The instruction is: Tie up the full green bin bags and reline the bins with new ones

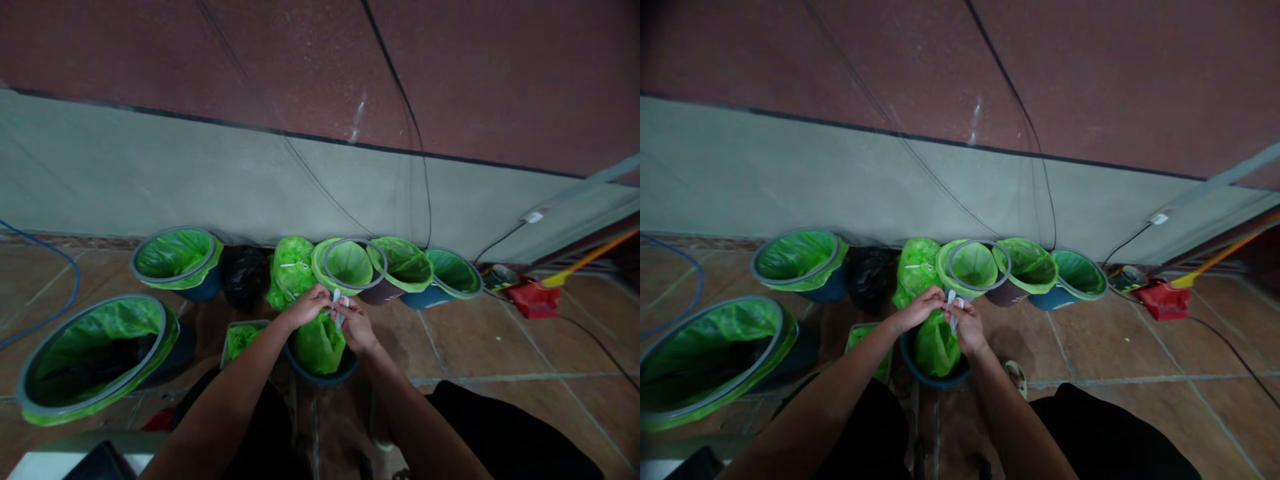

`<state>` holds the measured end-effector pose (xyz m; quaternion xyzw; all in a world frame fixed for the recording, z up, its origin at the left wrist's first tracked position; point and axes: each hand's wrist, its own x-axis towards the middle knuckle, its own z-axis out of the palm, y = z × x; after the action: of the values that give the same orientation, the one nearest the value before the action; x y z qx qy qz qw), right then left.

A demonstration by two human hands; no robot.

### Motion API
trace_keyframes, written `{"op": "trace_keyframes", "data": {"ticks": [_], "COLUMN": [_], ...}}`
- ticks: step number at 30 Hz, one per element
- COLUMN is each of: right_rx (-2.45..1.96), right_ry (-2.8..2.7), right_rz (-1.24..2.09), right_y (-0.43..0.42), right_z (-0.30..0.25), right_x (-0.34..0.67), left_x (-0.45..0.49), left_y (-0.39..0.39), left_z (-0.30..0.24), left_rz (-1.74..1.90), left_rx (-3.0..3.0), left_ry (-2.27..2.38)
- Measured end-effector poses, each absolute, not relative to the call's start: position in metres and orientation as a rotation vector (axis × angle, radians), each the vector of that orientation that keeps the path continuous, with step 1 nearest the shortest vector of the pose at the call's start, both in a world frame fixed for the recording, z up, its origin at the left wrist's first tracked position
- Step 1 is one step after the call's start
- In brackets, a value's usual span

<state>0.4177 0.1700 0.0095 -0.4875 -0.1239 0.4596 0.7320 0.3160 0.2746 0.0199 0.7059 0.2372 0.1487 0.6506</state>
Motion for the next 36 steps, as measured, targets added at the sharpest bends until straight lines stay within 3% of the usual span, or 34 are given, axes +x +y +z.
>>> {"op": "trace_keyframes", "data": {"ticks": [15,27,36], "right_rx": [-1.021,-1.080,-1.020], "right_ry": [-0.094,-0.135,-0.122], "right_rz": [0.958,0.957,1.026], "right_y": [0.143,0.158,0.158], "right_z": [-0.002,0.000,0.017], "right_x": [0.478,0.458,0.461], "left_x": [0.311,0.342,0.343], "left_y": [0.262,0.243,0.239], "left_z": [-0.005,-0.003,-0.018], "left_rz": [-0.135,0.183,-0.054], "left_rx": [2.297,1.839,1.982], "left_ry": [0.619,0.408,0.421]}}
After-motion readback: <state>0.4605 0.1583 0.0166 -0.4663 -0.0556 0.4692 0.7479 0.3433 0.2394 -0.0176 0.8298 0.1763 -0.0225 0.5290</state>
